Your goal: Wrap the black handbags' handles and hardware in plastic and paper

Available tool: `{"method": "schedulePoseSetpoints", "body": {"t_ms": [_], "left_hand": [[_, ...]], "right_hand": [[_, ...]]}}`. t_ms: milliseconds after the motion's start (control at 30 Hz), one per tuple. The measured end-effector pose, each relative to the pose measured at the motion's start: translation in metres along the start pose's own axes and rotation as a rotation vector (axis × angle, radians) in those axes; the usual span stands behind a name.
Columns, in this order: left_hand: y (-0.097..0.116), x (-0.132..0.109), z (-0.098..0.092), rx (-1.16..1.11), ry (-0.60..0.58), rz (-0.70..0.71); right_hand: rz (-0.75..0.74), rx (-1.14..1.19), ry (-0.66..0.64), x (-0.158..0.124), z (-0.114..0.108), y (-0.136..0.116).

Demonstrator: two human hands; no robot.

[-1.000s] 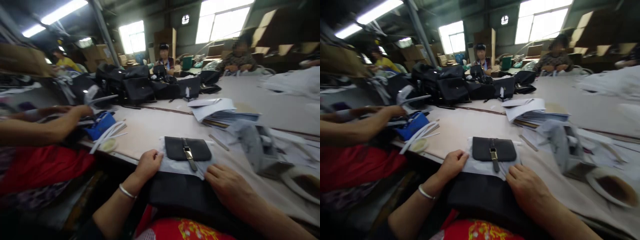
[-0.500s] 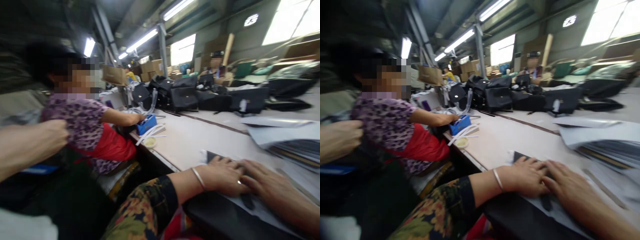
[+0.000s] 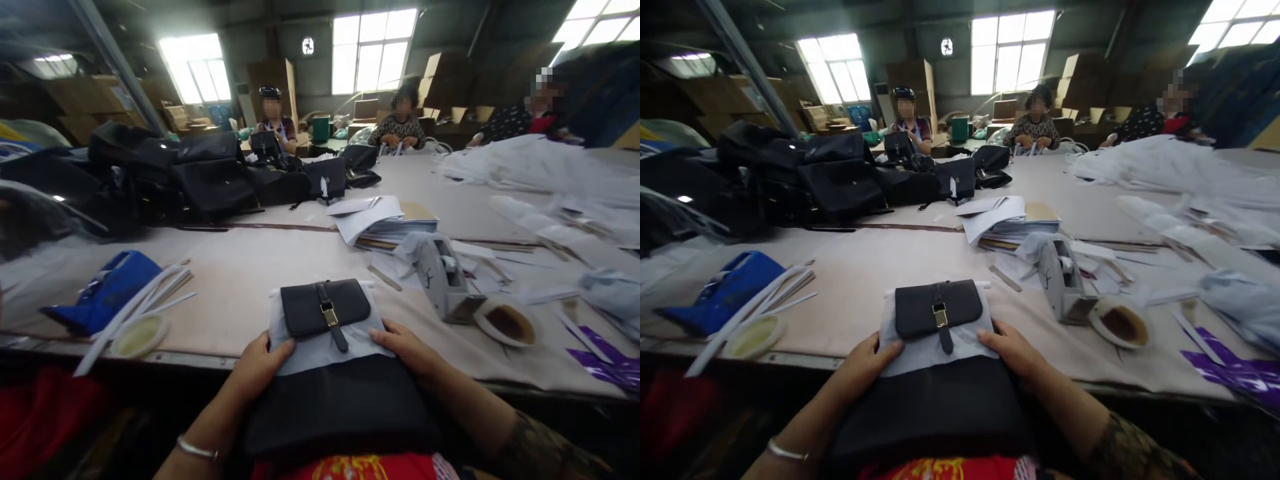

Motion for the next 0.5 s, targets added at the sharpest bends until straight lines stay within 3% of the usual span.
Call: {"method": "schedulePoseSetpoints", "body": {"t_ms": [133,267,367,500], "left_hand": [[0.002,0.019,0.007,-0.15,-0.133,-0.129],[0.003,0.023,0.017,-0.338,-0.196,-0.243],[0.006,0.018,0.019,-0.417,-0.198,-0.233],[0.008,0.01,0.02,-0.588,-0.307,-0.237]], "right_hand": [[0.092,0.151,-0.072,0.0,0.01,-0.008],[0.124,0.117,-0.086,0.002,0.008,-0.008],[0.005,-0.128,-0.04,0.009,-0.002,-0.009],[-0.273,-0.591,0.204,0.019,-0.019,-0.028]]}}
Point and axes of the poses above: each hand's wrist, its own x-axis towards the middle knuckle, its own z-axis out of the palm, y = z × x, the point moved 5 cm from there along x, towards the middle knuckle, and after that the axes turned 9 degrees about y, right-handed, at the moved point
